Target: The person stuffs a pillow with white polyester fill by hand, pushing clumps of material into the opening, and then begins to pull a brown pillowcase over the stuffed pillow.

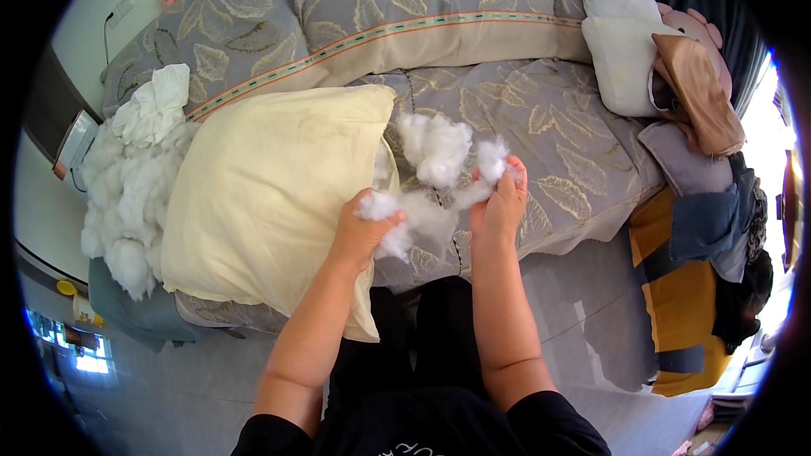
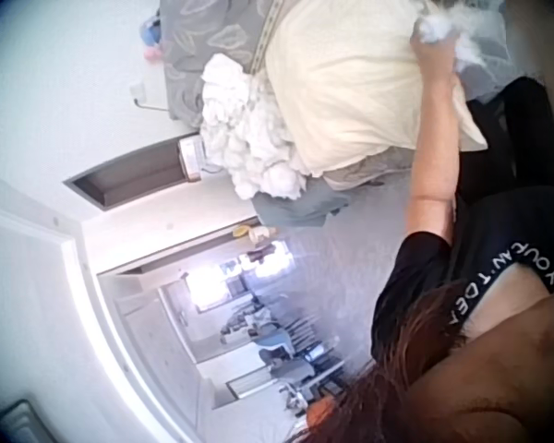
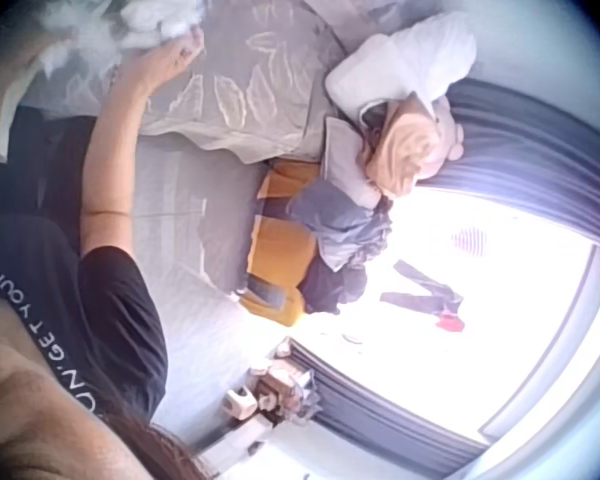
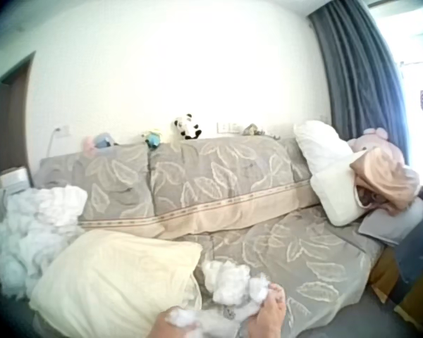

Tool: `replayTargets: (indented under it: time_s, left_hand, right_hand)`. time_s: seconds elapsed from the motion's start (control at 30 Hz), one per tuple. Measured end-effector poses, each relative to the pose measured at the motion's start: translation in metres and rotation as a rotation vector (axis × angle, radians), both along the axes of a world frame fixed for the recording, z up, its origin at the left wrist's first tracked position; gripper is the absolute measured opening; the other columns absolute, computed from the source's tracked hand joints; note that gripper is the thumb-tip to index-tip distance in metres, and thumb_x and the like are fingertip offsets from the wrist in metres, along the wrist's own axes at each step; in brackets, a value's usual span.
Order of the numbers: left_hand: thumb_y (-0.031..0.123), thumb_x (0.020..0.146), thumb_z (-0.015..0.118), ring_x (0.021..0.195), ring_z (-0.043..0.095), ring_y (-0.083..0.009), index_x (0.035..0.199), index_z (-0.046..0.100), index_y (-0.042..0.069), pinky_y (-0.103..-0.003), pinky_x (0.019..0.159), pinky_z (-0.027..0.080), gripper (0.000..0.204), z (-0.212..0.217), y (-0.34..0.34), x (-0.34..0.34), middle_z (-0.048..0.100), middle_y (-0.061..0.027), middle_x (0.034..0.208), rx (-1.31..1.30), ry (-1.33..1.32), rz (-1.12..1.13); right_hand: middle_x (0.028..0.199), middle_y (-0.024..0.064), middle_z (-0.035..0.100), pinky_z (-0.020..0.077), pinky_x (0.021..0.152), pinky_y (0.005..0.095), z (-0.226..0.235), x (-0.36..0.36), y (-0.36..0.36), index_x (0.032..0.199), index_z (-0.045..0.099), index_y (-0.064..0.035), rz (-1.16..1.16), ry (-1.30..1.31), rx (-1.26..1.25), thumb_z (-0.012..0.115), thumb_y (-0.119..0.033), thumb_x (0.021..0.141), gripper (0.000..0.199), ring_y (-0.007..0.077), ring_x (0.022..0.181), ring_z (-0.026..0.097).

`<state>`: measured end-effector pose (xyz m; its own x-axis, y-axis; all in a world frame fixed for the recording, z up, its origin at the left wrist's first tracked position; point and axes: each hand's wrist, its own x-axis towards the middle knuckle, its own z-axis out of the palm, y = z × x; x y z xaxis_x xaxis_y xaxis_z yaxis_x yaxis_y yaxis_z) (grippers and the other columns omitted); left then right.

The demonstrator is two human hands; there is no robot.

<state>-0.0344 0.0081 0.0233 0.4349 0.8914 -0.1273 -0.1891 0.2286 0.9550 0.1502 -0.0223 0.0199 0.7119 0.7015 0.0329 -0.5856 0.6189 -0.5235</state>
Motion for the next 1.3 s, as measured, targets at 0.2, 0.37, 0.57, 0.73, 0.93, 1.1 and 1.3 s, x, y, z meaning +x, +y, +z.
replayTargets:
  time_s: [0.2,0.37,0.57,0.73,0.93,1.1,1.3]
  left_hand:
    - [0.005,0.071,0.078,0.085,0.060,-0.0158,0.101,0.056,0.004,-0.030,0.073,0.050,0.037,0.003,-0.017,0.027,0.062,-0.0055,0.092,-0.031,-0.061,-0.100]
    - [0.004,0.076,0.069,0.086,0.060,-0.0154,0.105,0.057,0.002,-0.028,0.074,0.049,0.031,0.009,-0.025,0.031,0.062,-0.0049,0.094,0.091,0.051,0.073]
    - [0.005,0.077,0.067,0.068,0.059,-0.0122,0.090,0.061,0.001,-0.027,0.061,0.049,0.015,-0.012,-0.004,0.007,0.063,-0.0041,0.080,0.078,-0.014,0.156]
    - [0.001,0.078,0.064,0.070,0.057,-0.0093,0.089,0.059,0.002,-0.026,0.060,0.048,0.012,-0.004,0.003,0.004,0.061,-0.0022,0.079,0.148,-0.104,0.188]
    - [-0.002,0.074,0.069,0.070,0.056,-0.0080,0.083,0.061,0.003,-0.024,0.060,0.045,0.013,-0.011,-0.003,0.011,0.061,-0.0005,0.078,0.327,0.122,0.097]
    - [0.001,0.073,0.073,0.071,0.057,-0.0106,0.090,0.060,0.003,-0.027,0.059,0.047,0.021,-0.003,0.003,-0.005,0.061,-0.0025,0.079,0.165,-0.042,0.105]
    - [0.007,0.074,0.074,0.076,0.060,-0.0164,0.106,0.054,0.002,-0.028,0.062,0.050,0.038,0.006,0.001,-0.011,0.060,-0.0058,0.089,-0.022,-0.295,-0.015]
  right_hand:
    - [0.094,0.0083,0.057,0.0488,0.066,0.0277,0.001,-0.052,-0.005,0.097,0.051,-0.0067,0.204,-0.020,-0.066,0.040,0.004,0.083,0.022,0.0144,0.080,0.056]
    - [0.094,0.0059,0.057,0.0475,0.068,0.0252,0.003,-0.058,-0.010,0.098,0.052,-0.0069,0.293,-0.156,-0.080,0.039,0.006,0.081,0.025,0.0128,0.079,0.055]
    - [0.089,0.0069,0.060,0.0507,0.063,0.0281,0.001,-0.025,0.002,0.095,0.054,-0.0058,0.063,0.048,-0.041,0.039,0.006,0.081,0.024,0.0156,0.072,0.058]
    - [0.085,0.0044,0.060,0.0499,0.062,0.0269,-0.018,0.005,-0.011,0.095,0.057,-0.0051,0.075,-0.131,-0.036,0.041,0.001,0.085,0.020,0.0142,0.075,0.060]
    - [0.082,0.0010,0.061,0.0433,0.056,0.0202,-0.033,-0.049,-0.014,0.099,0.064,-0.0026,0.182,-0.801,-0.156,0.056,0.003,0.080,0.022,0.0050,0.071,0.056]
    - [0.085,0.0015,0.063,0.0457,0.058,0.0213,-0.019,-0.020,-0.021,0.100,0.064,-0.0029,0.197,-0.415,-0.337,0.060,0.000,0.083,0.018,0.0071,0.070,0.058]
    - [0.085,0.0021,0.063,0.0471,0.066,0.0220,-0.014,-0.031,-0.025,0.098,0.061,-0.0030,0.073,-1.002,-0.164,0.062,0.001,0.079,0.019,0.0089,0.073,0.059]
